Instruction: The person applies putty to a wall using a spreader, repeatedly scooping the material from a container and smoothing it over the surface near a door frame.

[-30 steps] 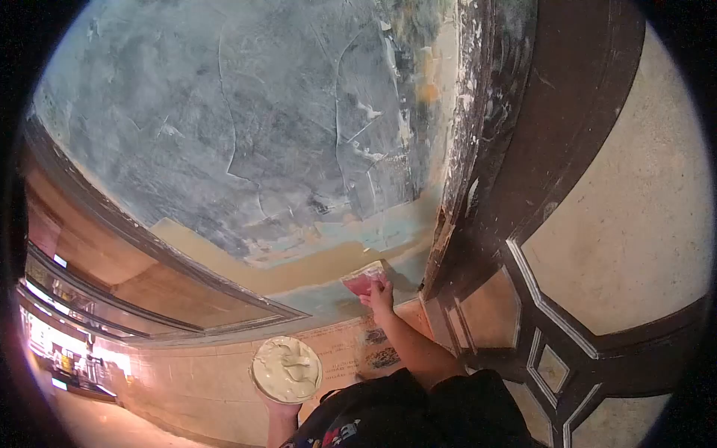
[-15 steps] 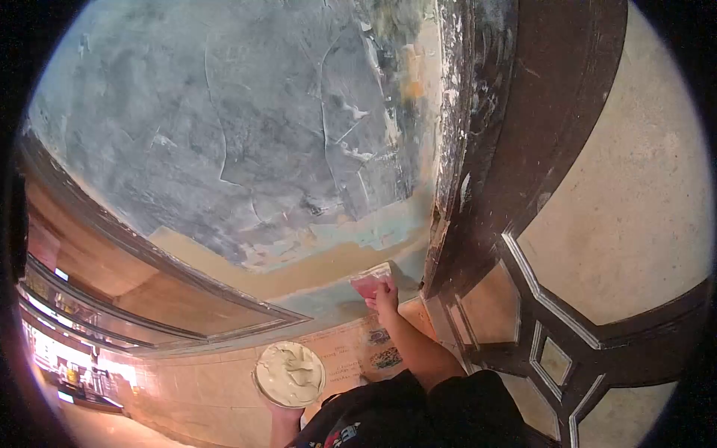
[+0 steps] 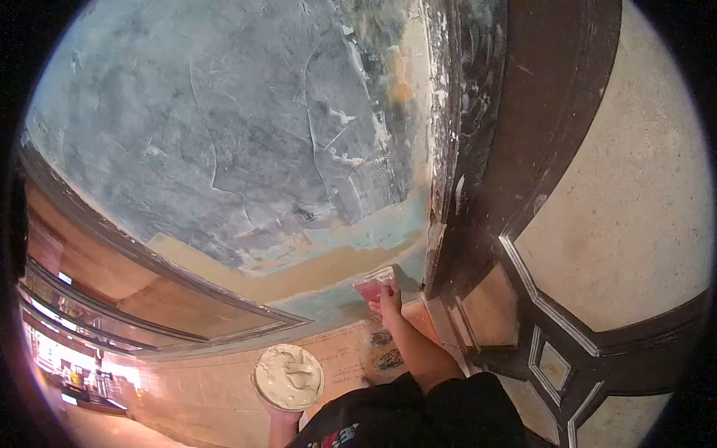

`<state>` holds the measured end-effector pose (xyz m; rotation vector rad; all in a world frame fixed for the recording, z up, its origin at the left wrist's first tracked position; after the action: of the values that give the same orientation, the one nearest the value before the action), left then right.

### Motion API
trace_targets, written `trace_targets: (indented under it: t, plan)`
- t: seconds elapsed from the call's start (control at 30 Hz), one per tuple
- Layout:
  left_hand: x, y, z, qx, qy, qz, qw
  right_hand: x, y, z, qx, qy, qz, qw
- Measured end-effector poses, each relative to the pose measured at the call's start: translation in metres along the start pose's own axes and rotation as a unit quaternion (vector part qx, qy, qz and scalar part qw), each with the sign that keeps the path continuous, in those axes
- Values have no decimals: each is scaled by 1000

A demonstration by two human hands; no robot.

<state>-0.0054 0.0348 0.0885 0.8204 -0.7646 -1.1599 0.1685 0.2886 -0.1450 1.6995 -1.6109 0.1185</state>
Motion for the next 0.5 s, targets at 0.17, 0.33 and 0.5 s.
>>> trace_targets:
  t: [0.17,0.33,0.5]
  plan:
    - [-3,3,-6,-21,-6,-38,999,8,25,-55,-6,-74,-25,997]
    - [-5,-16,-11,-58,18,25,998,-12,1,-64,58,-26,-24,998]
    - [-7,6,-16,-74,18,-48,996,-4,-37,-20,19,30,8,999]
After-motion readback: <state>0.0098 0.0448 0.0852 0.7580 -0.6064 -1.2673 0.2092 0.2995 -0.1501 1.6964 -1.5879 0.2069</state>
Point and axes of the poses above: each hand's wrist, its own x-axis away from the middle knuckle, its own y-axis out of the palm, z = x × y, the point moved 2 cm from there along -x, towards the middle knuckle, and after that the axes turned 10 degrees about -z, right-handed, at the moved point
